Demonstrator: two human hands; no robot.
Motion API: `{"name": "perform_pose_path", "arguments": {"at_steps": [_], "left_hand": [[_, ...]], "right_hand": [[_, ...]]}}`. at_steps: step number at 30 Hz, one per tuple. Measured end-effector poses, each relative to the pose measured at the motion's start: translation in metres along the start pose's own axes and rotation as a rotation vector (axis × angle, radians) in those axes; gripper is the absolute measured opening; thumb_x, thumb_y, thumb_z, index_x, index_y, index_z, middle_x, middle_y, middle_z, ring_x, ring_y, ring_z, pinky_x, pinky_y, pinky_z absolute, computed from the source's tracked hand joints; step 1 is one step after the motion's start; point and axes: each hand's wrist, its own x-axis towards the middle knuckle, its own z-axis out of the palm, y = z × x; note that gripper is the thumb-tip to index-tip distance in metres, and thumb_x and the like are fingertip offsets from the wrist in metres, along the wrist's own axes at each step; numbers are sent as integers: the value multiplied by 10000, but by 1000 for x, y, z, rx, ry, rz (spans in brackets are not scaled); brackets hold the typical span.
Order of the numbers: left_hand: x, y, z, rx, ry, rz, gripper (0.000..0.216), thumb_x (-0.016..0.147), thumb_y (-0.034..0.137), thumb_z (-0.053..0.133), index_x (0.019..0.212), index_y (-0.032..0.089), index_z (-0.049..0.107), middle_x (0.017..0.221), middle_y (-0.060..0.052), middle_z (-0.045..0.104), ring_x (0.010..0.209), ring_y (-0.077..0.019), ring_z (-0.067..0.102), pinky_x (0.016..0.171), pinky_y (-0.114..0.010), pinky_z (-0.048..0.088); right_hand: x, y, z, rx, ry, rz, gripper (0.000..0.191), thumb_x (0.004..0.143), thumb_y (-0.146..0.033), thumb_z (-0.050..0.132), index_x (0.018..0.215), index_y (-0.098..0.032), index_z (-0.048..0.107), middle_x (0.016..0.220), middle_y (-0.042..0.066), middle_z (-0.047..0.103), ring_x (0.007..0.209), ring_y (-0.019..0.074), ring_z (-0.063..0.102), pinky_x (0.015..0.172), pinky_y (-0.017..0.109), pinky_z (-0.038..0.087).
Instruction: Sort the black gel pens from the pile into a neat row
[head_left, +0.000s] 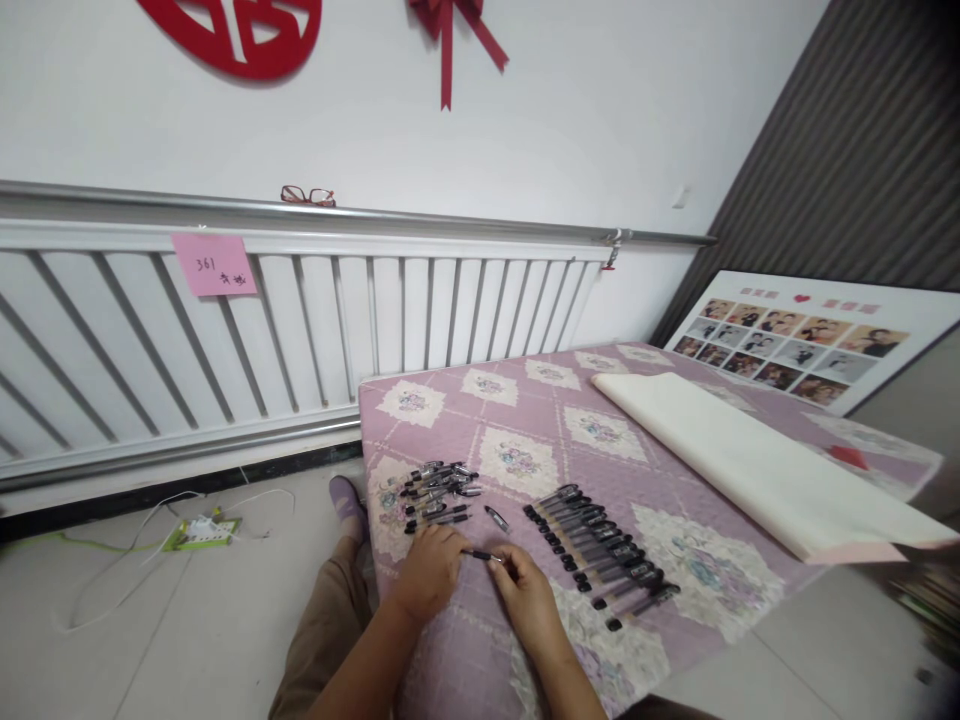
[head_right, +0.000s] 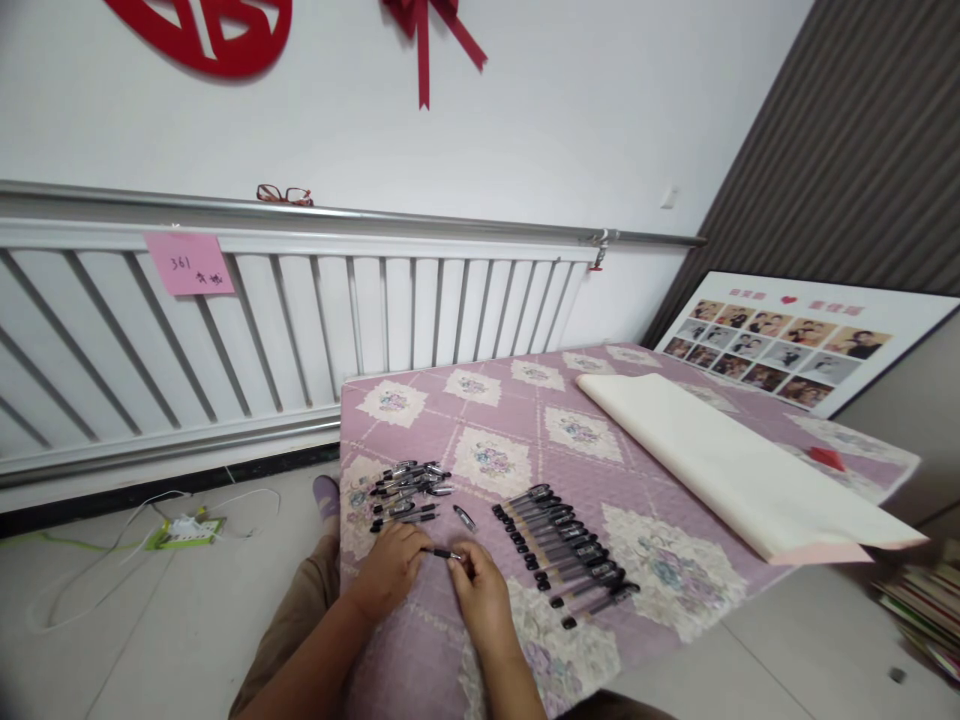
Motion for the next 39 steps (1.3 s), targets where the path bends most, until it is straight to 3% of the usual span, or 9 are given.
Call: {"name": "perform_pose_path", "arguments": {"at_steps": [5,10,15,19,25,30,39], "left_hand": [[0,0,0,-7,17,7,220,911,171,418,1015,250,594,991,-5,606,981,-190,500,968,-377,311],[0,1,-1,8,17,8,223,911,167,416,1011,250,596,981,-5,606,972,-188,502,965,-375,314],[0,0,0,4,11,15,218,909,179,413,1001,244,599,971,-12,606,965,-192,504,947,-374,329],[0,-1,1,4,3,6,223,910,183,403,1012,241,594,988,-17,604,977,-194,499,978,-391,305],[0,0,0,-5,17,4,220,911,177,411,1002,250,599,984,-8,607,975,-192,502,963,-380,315],[0,1,-2,-11,29,10,233,913,165,404,1006,252,599,981,-5,612,972,-189,505,957,-372,321],[2,-1,2,-22,42,-22,186,888,142,445,935,235,599,955,7,613,958,-173,507,912,-330,342]], "right_hand": [[0,0,1,-43,-21,-18,245,838,-391,477,740,-205,602,733,34,634,718,196,591,689,291,451],[0,1,1,-37,-8,-10,211,820,-368,501,895,-205,612,782,29,646,727,193,601,698,292,462],[0,0,0,-55,-19,-22,241,842,-390,469,754,-208,600,729,27,641,708,191,596,681,284,458],[-1,0,0,-53,-5,-11,203,811,-363,507,865,-202,617,750,23,643,694,187,597,664,281,460],[-1,-3,0,-68,-25,-34,241,839,-384,467,755,-207,605,737,29,643,721,190,606,681,284,456],[-1,-3,0,-61,4,-27,215,815,-368,494,866,-205,623,788,35,663,730,193,614,699,291,470],[-1,-5,0,-96,-5,-66,244,849,-378,465,720,-209,588,692,16,630,679,179,598,645,262,450]]}}
